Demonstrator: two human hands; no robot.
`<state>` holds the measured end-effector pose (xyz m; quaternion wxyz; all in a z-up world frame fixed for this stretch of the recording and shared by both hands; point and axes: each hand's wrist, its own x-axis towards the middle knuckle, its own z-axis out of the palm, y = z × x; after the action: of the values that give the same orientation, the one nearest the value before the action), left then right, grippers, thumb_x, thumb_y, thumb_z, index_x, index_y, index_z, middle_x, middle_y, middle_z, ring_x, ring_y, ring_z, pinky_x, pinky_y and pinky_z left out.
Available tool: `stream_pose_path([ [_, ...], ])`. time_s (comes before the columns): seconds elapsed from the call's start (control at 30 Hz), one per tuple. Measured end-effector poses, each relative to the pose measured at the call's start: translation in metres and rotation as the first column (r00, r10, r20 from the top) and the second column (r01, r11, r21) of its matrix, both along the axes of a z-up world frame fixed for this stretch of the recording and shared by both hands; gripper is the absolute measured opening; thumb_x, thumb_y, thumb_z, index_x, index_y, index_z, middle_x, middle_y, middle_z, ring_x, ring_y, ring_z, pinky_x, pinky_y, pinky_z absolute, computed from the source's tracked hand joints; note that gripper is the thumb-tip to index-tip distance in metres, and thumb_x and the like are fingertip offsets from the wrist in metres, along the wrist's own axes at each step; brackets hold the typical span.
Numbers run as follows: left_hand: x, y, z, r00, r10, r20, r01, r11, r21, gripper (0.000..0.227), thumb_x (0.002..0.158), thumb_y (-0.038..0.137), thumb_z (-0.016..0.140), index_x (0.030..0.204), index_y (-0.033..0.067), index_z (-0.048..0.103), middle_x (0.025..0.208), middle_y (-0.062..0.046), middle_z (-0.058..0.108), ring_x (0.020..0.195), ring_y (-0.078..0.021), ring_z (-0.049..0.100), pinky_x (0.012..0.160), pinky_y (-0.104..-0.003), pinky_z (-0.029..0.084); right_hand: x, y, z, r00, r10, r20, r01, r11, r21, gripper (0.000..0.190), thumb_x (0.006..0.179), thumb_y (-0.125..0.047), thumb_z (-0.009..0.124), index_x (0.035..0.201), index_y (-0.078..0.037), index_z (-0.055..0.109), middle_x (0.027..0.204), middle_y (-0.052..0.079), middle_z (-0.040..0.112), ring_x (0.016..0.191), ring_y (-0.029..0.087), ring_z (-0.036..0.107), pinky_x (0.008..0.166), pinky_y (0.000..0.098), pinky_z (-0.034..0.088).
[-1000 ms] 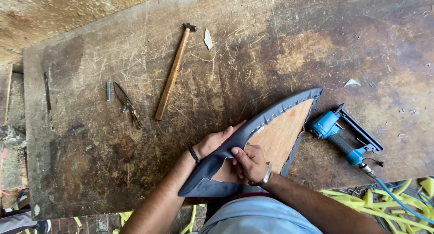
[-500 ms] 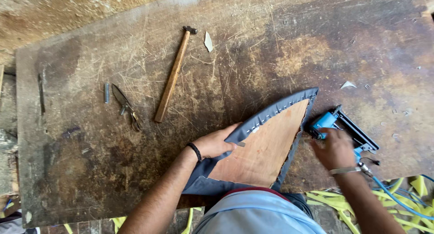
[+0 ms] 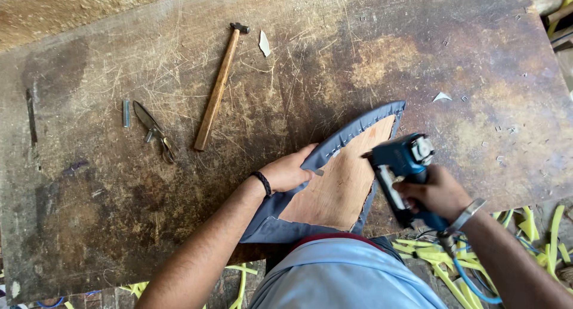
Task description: The person staples a dark fabric onto a curved wooden board using a pneumatic staple gun. They repeatedly pull the fabric taut, staple along the edges, and trim excess material with scissors. The person also uses a hammer to flatten staples and flips the board to work on different sides.
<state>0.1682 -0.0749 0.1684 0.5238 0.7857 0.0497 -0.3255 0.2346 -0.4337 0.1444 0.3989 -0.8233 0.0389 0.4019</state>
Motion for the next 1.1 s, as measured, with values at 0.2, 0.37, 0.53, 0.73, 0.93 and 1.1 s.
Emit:
stream_pose_path([
  [0.2,0.001,-0.009,0.003,0.998,-0.038,0.051,0.034,0.996,0.081,0.076,0.086,0.007,0.067,0.154,0.0131,0.034,0.127,-0.012,0.071,0.116,-0.0210,0.069,0.093,-0.035,0.054,-0.021,0.079,0.069,0.993,0.122,0.005,-0.121,0.983,0.135,0.013,0.081,-0.007,0.076,0.083,0.005,0.070,0.058,0.009,0.068,0.048,0.019,0.065,0.045,0.0349,0.053],
  [0.37,-0.002,-0.013,0.014,0.995,-0.080,0.052,0.068,0.978,0.195,0.076,0.086,0.011,0.071,0.153,0.0131,0.036,0.127,-0.015,0.069,0.115,-0.0274,0.067,0.094,-0.039,0.054,-0.018,0.096,0.094,0.978,0.209,-0.012,-0.206,0.971,0.122,0.010,0.081,-0.009,0.075,0.087,-0.001,0.074,0.057,0.008,0.065,0.047,0.018,0.063,0.045,0.0336,0.051],
  [0.53,0.002,-0.015,0.022,0.994,-0.111,0.008,0.105,0.962,0.253,0.080,0.082,0.005,0.068,0.154,0.0125,0.034,0.122,-0.016,0.072,0.110,-0.0294,0.071,0.090,-0.040,0.057,-0.026,0.103,0.105,0.981,0.187,-0.046,-0.185,0.981,0.057,0.017,0.083,-0.016,0.081,0.090,-0.002,0.076,0.057,0.007,0.066,0.046,0.017,0.063,0.045,0.0335,0.052],
  [0.73,0.002,-0.014,0.020,0.989,-0.139,0.051,0.122,0.963,0.242,0.093,0.073,0.012,0.085,0.150,0.0106,0.033,0.125,-0.018,0.068,0.116,-0.0312,0.066,0.096,-0.040,0.053,-0.038,0.111,0.111,0.980,0.191,-0.051,-0.182,0.974,0.137,0.016,0.080,-0.018,0.081,0.092,-0.009,0.077,0.056,0.007,0.067,0.044,0.016,0.062,0.044,0.0338,0.050],
  [0.93,-0.008,0.004,0.004,0.983,-0.160,0.092,0.150,0.982,0.112,0.102,0.071,0.029,0.087,0.154,0.0086,0.031,0.137,-0.020,0.063,0.125,-0.0304,0.062,0.105,-0.040,0.050,-0.033,0.089,0.076,0.962,0.272,0.014,-0.272,0.962,-0.034,0.027,0.082,-0.026,0.080,0.078,0.001,0.077,0.058,0.011,0.071,0.049,0.018,0.065,0.052,0.0373,0.051],
  [1.1,-0.061,0.042,-0.013,0.986,0.159,-0.056,-0.153,0.703,-0.695,0.101,0.093,0.061,0.063,0.164,0.0030,0.021,0.165,-0.020,0.037,0.154,-0.0270,0.035,0.127,-0.043,0.027,-0.001,0.016,-0.005,0.964,0.123,0.236,-0.017,0.914,-0.405,0.042,0.086,-0.042,0.079,0.111,-0.009,0.073,0.076,0.019,0.075,0.068,0.029,0.073,0.067,0.0447,0.057],
])
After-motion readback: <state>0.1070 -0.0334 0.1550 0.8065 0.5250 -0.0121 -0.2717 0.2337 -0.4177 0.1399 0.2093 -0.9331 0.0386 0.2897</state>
